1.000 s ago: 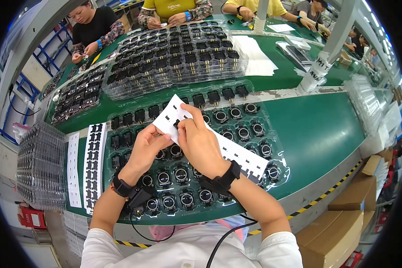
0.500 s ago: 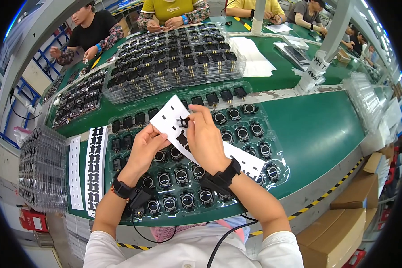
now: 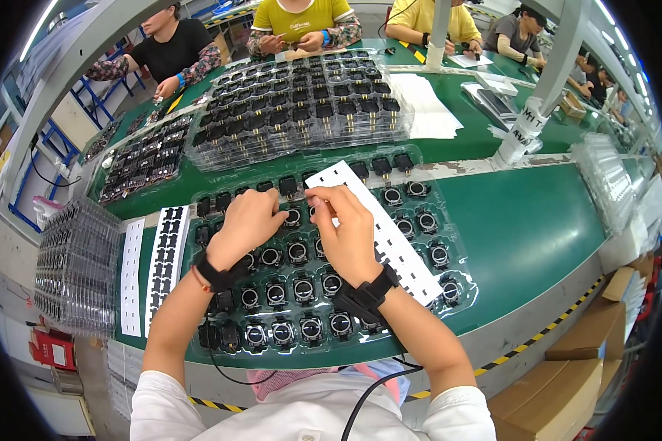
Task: The person peels a sticker from a sheet, presses it onto a black component, and places the component into a tray before repeating the process.
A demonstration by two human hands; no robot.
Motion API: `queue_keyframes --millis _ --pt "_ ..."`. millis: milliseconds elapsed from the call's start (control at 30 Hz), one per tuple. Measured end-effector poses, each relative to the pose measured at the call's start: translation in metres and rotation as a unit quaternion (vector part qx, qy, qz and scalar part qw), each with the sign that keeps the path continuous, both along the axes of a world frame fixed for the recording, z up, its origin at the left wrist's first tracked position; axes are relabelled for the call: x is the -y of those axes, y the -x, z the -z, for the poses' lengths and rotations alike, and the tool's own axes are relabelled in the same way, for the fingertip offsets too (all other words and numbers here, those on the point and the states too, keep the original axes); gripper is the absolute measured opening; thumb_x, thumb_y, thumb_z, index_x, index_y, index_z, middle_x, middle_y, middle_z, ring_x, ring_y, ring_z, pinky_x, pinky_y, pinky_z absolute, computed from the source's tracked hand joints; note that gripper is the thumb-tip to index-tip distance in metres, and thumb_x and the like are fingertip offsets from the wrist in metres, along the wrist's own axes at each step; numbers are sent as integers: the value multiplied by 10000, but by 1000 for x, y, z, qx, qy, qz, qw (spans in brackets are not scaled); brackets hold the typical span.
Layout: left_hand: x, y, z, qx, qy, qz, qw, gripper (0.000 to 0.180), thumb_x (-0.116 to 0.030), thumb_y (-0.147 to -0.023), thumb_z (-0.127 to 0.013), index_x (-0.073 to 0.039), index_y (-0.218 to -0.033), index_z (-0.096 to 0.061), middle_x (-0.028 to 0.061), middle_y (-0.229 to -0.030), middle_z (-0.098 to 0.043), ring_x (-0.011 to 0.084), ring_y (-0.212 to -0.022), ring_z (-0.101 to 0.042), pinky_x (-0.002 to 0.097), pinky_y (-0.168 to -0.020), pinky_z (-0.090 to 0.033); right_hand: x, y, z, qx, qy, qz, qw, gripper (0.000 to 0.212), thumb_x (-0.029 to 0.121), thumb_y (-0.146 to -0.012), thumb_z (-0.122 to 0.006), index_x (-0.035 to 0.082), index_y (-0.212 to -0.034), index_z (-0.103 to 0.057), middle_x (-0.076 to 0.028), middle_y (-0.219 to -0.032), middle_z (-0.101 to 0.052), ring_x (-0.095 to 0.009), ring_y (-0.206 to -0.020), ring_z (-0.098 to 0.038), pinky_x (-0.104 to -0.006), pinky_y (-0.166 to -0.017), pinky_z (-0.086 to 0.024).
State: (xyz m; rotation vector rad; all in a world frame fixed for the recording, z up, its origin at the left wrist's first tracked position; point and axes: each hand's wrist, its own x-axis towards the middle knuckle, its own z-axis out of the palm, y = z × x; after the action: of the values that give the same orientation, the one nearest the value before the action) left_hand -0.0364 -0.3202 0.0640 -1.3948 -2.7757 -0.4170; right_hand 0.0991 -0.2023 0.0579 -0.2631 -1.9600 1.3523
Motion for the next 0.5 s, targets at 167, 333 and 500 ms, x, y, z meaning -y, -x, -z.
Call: queue_keyframes --millis 167,333,500 --pt "-12 2 2 -69 117 -39 990 299 -223 -694 -734 -4 -876 -645 190 -790 -657 362 -742 -650 406 -652 -535 0 -2 2 -68 -39 -5 997 181 3 -898 -520 21 -1043 -626 -52 -812 -605 -119 -662 -607 -230 -626 -479" --pt "-7 6 -12 -46 124 -70 989 392 -198 -678 -732 15 -981 -605 195 -839 -656 326 -753 -665 380 -666 -546 4 -2 -4 -44 -38 -3 998 192 -15 -877 -545 18 -1047 -628 -63 -840 -621 -129 -723 -632 -233 -654 -487" --pt "10 -3 -30 237 -185 14 954 424 -49 -708 -695 25 -1097 -544 154 -981 -640 216 -818 -675 307 -693 -546 -3 -4 -11 -40 -59 31 997 148 -14 -845 -595 18 -983 -637 -70 -846 -630 -128 -723 -628 -240 -658 -491"
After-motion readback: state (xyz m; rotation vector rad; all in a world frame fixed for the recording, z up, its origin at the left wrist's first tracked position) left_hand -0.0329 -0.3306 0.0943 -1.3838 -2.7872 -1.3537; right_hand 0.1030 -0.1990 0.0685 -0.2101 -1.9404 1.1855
